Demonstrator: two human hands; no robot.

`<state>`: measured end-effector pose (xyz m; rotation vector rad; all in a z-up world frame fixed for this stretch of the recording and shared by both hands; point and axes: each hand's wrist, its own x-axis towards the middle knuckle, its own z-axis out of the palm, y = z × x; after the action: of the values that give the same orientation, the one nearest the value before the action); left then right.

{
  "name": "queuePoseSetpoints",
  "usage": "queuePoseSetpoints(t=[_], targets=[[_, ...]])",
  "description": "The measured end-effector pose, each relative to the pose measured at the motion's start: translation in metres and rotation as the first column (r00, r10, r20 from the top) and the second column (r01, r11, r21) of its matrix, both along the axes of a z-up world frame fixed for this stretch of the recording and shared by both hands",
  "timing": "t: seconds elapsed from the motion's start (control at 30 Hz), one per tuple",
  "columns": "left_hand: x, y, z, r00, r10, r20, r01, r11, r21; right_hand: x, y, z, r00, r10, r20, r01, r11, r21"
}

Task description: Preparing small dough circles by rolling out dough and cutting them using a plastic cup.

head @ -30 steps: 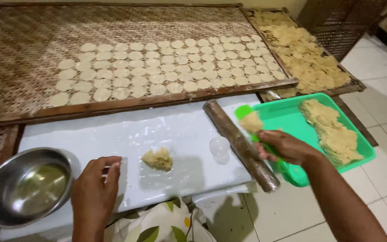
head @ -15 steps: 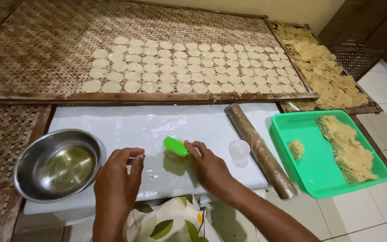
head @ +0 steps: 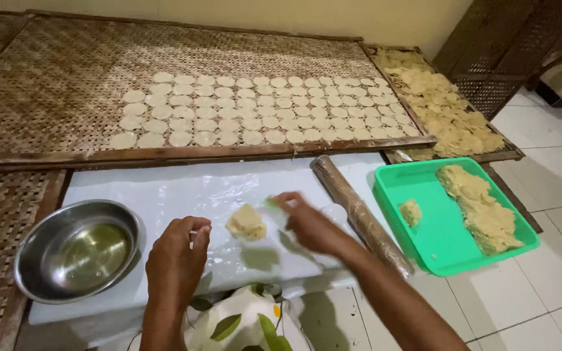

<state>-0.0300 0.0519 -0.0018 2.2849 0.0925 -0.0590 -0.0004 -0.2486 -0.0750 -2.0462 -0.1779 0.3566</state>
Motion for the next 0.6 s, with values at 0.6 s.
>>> queuePoseSetpoints(t=[0.6], targets=[[0.011,-0.016,-0.027,0.986,0.017,0.164,-0.003,0.996,-0.084,-0.088,-0.078,0.096,0.716,-0.697,-0.042,0.698,0.716,0.012]])
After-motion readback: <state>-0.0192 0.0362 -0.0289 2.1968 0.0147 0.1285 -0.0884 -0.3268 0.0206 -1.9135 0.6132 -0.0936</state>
